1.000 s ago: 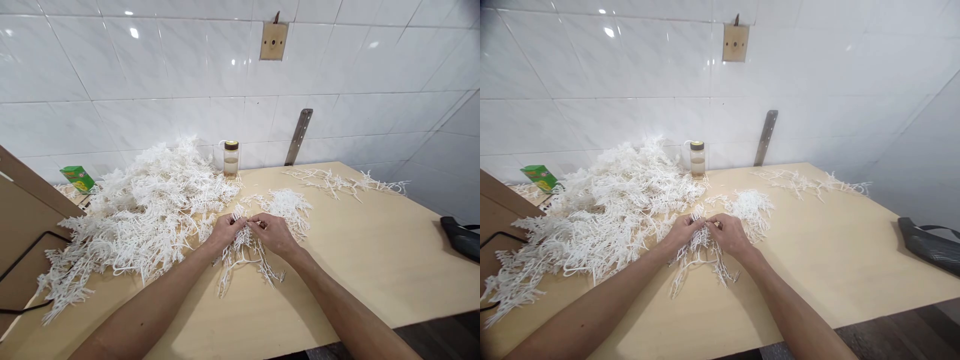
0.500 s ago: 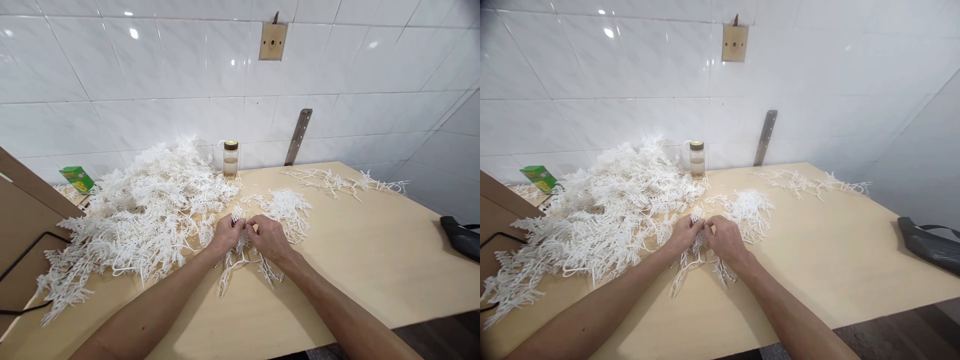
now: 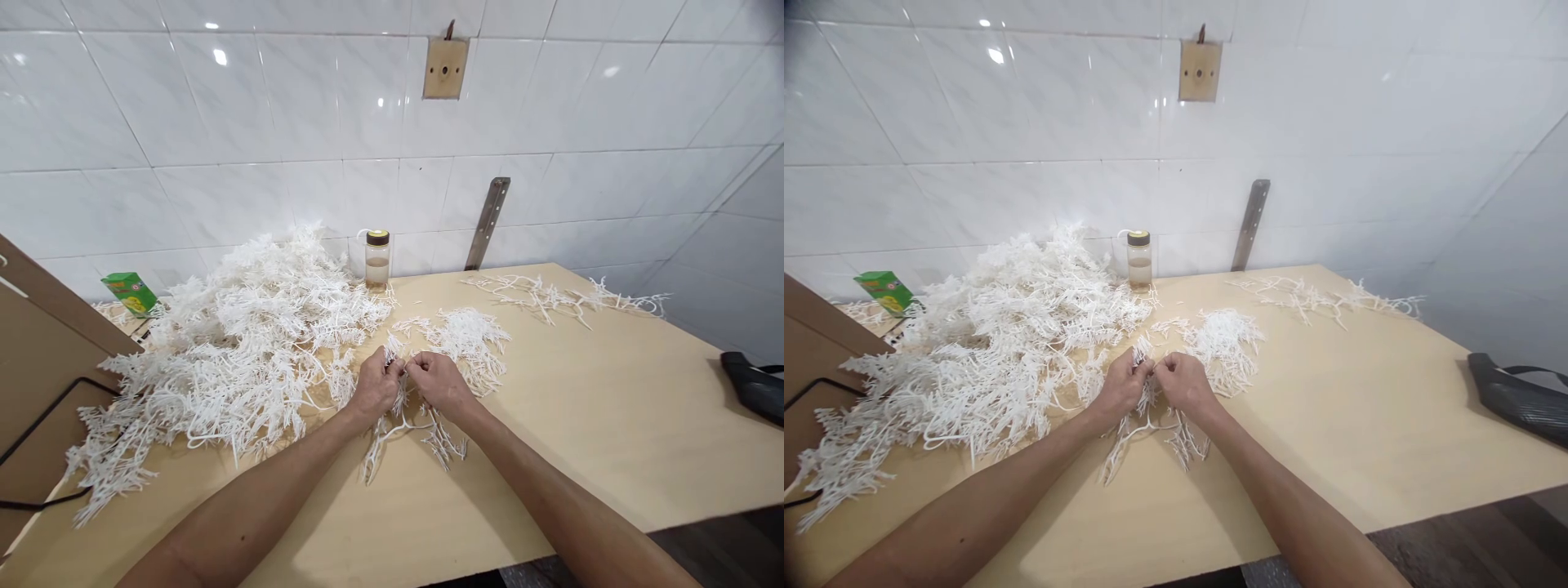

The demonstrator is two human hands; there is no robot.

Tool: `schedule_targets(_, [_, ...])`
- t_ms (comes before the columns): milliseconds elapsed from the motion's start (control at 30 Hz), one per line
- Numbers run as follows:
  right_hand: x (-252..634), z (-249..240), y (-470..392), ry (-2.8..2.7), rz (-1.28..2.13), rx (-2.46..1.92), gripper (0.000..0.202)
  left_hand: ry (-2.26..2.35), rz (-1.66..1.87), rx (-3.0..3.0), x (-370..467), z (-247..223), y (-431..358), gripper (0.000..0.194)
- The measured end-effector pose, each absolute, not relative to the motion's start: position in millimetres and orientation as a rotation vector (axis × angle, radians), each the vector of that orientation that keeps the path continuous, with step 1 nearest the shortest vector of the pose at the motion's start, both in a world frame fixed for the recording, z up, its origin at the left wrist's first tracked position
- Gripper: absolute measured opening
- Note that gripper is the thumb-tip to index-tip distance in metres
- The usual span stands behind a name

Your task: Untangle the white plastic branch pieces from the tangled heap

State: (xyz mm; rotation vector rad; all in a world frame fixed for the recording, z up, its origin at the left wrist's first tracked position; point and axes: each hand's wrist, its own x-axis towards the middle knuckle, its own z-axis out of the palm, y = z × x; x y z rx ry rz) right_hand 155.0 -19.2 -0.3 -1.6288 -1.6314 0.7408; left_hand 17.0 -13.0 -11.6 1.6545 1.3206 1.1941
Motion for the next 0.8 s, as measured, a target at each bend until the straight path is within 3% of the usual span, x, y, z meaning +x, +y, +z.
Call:
schedule_targets(133, [162,-4,-16,-1.675,0.489,-1.621,0.014,1.271,1.28,1.73,15,-8,-18,0.024])
schedule_targets(533, [213,1,2,-1.439,0.323,-1.691,0.021,1.139,1.101,1.344,8,-5,-13,0.036])
schedule_targets(800, [186,5,-15,-1.644,1.131,-1.247,0.038,1.039,1.123,1.267,8,-7,-9,0.035])
